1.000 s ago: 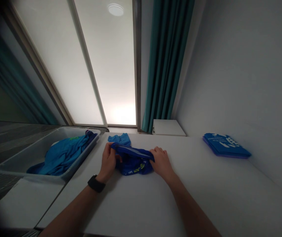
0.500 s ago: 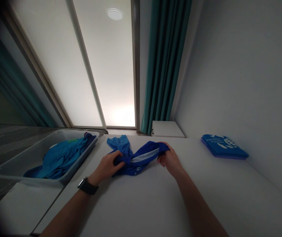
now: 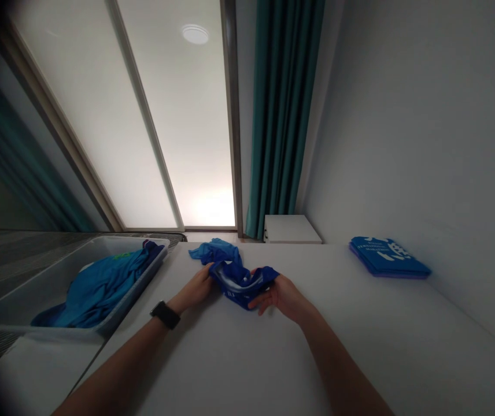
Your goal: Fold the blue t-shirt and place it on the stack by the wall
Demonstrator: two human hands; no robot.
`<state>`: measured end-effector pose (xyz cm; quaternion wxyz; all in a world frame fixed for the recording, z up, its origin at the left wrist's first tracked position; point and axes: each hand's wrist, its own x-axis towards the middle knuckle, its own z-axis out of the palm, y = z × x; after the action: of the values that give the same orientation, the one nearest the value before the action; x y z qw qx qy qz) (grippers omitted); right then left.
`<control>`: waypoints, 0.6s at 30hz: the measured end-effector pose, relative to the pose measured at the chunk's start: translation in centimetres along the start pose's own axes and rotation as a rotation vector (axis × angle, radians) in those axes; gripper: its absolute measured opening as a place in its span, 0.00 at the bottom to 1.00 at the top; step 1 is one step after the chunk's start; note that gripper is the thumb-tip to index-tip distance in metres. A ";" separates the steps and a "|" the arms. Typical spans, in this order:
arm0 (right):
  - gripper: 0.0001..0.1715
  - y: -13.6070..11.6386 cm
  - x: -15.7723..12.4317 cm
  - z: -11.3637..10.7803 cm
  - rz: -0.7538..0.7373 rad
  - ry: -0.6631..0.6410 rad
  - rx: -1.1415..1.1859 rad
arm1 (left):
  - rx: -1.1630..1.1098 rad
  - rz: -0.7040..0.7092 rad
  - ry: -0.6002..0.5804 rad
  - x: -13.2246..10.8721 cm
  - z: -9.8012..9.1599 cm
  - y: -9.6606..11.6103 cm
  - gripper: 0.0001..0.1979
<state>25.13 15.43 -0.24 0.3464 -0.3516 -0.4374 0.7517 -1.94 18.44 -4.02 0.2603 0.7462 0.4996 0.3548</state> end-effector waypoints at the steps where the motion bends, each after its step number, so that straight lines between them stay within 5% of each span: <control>1: 0.21 0.2 0.0 0.1 0.015 -0.024 0.009 | -0.070 0.019 -0.023 0.9 0.7 0.0 0.14; 4: 0.22 0.8 0.3 0.2 0.058 -0.084 0.052 | -0.322 -0.014 -0.059 3.6 2.6 0.3 0.14; 8: 0.22 1.3 1.3 -0.4 0.087 -0.065 0.135 | -0.526 -0.215 0.079 6.8 3.4 1.2 0.12; 13: 0.20 -0.3 4.4 -3.5 -0.056 0.250 0.088 | -0.479 -0.290 0.329 9.8 1.9 1.1 0.14; 18: 0.23 -5.9 9.5 -5.7 -0.353 0.530 -0.344 | -0.294 -0.217 0.484 12.6 -0.8 2.2 0.10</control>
<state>26.26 27.92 0.81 0.5081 -0.5063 -0.5063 0.4787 1.80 29.40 1.45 0.2754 0.5366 0.5671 0.5610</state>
